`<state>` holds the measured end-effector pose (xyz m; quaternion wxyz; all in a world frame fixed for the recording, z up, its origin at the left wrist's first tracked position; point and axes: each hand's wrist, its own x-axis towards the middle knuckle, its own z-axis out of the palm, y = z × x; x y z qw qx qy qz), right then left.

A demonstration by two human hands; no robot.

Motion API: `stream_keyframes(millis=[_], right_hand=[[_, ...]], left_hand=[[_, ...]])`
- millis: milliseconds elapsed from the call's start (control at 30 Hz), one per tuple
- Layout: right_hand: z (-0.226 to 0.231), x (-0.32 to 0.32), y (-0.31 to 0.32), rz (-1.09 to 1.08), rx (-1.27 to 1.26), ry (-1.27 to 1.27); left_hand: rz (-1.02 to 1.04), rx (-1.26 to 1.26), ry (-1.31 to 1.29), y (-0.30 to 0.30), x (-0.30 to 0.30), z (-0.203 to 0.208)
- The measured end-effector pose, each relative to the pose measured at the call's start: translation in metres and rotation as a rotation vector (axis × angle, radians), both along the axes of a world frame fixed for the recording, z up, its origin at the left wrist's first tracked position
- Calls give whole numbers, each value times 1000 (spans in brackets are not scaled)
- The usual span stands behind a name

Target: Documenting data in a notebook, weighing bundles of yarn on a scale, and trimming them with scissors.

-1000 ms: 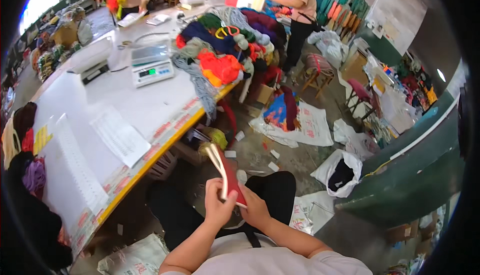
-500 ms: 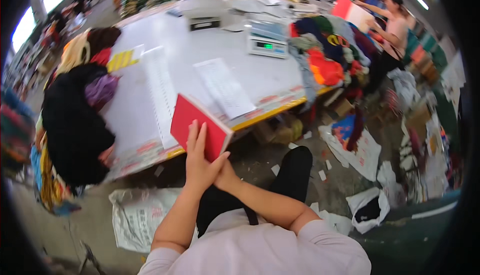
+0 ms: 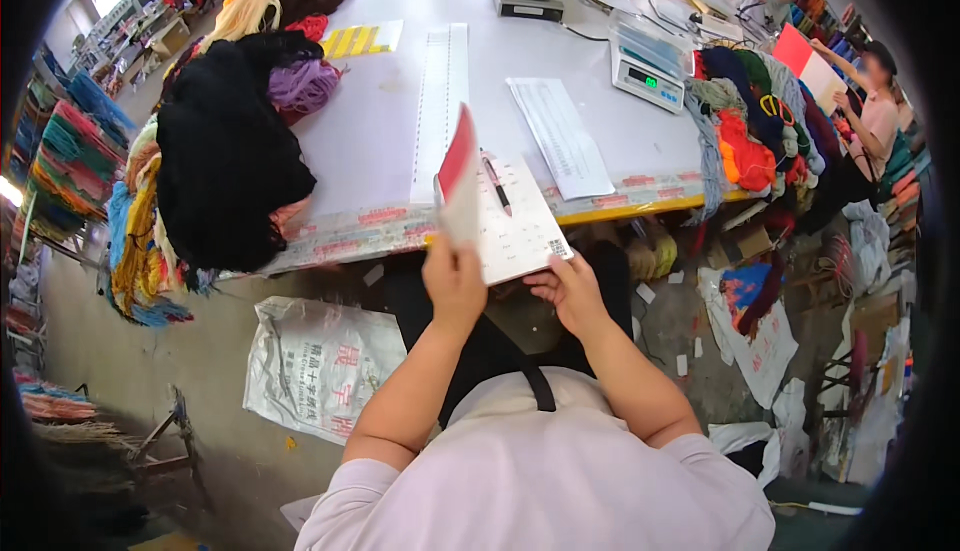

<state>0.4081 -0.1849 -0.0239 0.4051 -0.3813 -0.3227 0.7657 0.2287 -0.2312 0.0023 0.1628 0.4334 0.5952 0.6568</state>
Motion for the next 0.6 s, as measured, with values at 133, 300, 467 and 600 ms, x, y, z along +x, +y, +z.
stream_keyframes(millis=[133,300,467,600], right_hand=[[17,7,18,-12,120,-86],[1,28,69,-92,226,-259],[9,48,114,-43,439,-672],[5,63,138,-65,965,-1253]], left_hand=[[-27,486,-835,6,2,-3],[67,302,-739,8,2,-35],[326,-285,522,7,4,-47],[-177,-438,1009,27,7,-15]])
